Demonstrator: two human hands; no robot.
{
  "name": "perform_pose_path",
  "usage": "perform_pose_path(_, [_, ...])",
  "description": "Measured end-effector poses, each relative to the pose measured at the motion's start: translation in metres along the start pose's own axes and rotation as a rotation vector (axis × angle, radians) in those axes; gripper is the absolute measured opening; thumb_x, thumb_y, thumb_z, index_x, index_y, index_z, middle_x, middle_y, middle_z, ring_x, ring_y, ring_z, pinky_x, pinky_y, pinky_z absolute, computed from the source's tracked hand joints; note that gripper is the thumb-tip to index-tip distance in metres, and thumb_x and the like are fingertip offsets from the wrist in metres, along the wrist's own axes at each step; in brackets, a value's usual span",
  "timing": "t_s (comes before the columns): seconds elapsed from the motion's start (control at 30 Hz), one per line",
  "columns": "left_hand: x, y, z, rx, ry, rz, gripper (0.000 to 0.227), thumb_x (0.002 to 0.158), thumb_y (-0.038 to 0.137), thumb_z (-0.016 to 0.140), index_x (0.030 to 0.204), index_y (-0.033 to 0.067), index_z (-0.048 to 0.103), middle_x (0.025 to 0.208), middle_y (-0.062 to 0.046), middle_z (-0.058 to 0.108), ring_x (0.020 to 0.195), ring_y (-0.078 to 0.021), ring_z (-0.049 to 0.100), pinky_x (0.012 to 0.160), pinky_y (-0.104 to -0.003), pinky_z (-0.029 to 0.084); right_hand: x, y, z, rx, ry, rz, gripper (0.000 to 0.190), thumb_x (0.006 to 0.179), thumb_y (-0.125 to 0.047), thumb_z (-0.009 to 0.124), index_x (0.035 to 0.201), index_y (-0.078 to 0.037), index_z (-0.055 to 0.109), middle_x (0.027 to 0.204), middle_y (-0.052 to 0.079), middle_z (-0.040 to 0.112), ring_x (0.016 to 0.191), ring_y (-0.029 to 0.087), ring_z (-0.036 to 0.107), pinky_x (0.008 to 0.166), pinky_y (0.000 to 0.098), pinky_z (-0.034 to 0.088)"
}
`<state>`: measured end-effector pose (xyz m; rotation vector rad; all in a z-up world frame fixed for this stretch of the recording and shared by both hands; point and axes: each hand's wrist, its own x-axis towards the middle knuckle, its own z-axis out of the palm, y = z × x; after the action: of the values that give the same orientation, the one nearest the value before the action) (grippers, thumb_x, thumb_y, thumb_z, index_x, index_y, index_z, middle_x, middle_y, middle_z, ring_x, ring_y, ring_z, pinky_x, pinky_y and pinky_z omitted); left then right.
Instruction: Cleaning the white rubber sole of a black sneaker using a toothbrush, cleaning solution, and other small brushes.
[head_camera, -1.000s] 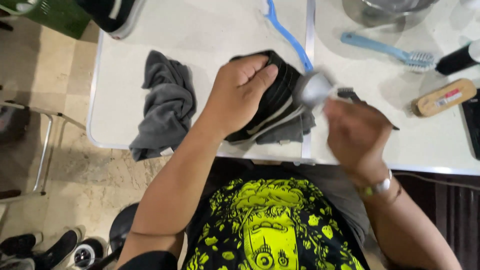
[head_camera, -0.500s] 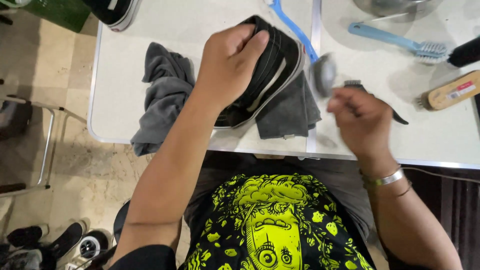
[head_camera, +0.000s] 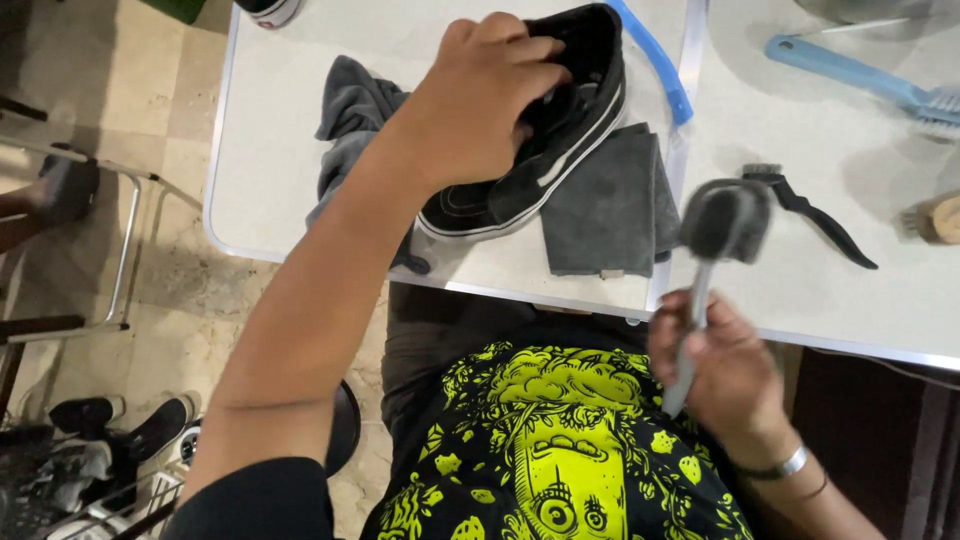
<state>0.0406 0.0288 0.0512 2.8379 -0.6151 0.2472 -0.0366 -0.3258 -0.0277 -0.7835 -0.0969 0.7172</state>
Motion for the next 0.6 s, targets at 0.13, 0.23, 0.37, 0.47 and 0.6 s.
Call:
perform_pose_path(0.13, [0.01,-0.002,0.009,0.224,-0.236,0.059,0.087,0.072,0.01,0.069,0.156,0.0116,0.047,0.149,-0.01,0.055,0.139,-0.0362,0.031,0.119,-0.061,0.003,-0.01,0.022,-0.008,-0.314,-0.157,0.075,0.044,0.097,0.005,0.055,0.14,0.002,0.058,0.082,0.004,0.056,0.052,0.009,0.043,0.046,0.0193,0.036])
perform_pose_path(0.23, [0.018,-0.006,0.01,0.162,-0.24,0.161,0.085,0.073,0.001,0.067,0.156,0.0055,0.046,0.124,-0.013,0.063,0.135,-0.0342,0.04,0.118,-0.061,0.008,-0.004,0.032,-0.021,-0.206,-0.268,0.04,0.037,0.101,-0.001,0.056,0.138,-0.001,0.061,0.138,0.018,0.065,0.053,0.014,0.043,0.047,0.0211,0.037])
perform_pose_path(0.37, [0.037,-0.024,0.008,0.271,-0.438,0.161,0.018,0.091,0.022,0.067,0.104,0.0116,0.074,0.102,-0.01,0.068,0.095,-0.031,0.062,0.102,-0.053,0.035,0.006,0.006,-0.005,-0.316,-0.321,-0.005,0.03,0.106,-0.011,0.053,0.132,-0.001,0.063,0.067,-0.002,0.051,0.05,0.008,0.043,0.048,0.0191,0.039])
perform_pose_path(0.47, [0.027,-0.031,-0.004,-0.432,-0.246,0.0,0.021,0.09,-0.013,0.055,0.093,0.0005,0.071,0.104,-0.012,0.06,0.089,-0.0159,0.081,0.068,-0.031,0.053,0.007,-0.006,-0.013,-0.411,-0.088,0.04,0.031,0.105,-0.015,0.052,0.131,0.001,0.061,0.073,0.0,0.062,0.053,0.008,0.049,0.044,0.0175,0.038])
perform_pose_path(0.6, [0.018,-0.038,0.012,-0.427,-0.041,-0.059,0.007,0.095,0.008,0.076,0.097,0.0071,0.069,0.095,-0.007,0.062,0.084,-0.0243,0.061,0.072,-0.038,0.045,0.014,-0.028,0.004,-0.947,0.139,-0.145,0.028,0.107,-0.01,0.052,0.13,0.001,0.064,0.07,0.0,0.058,0.055,0.006,0.046,0.047,0.0167,0.035])
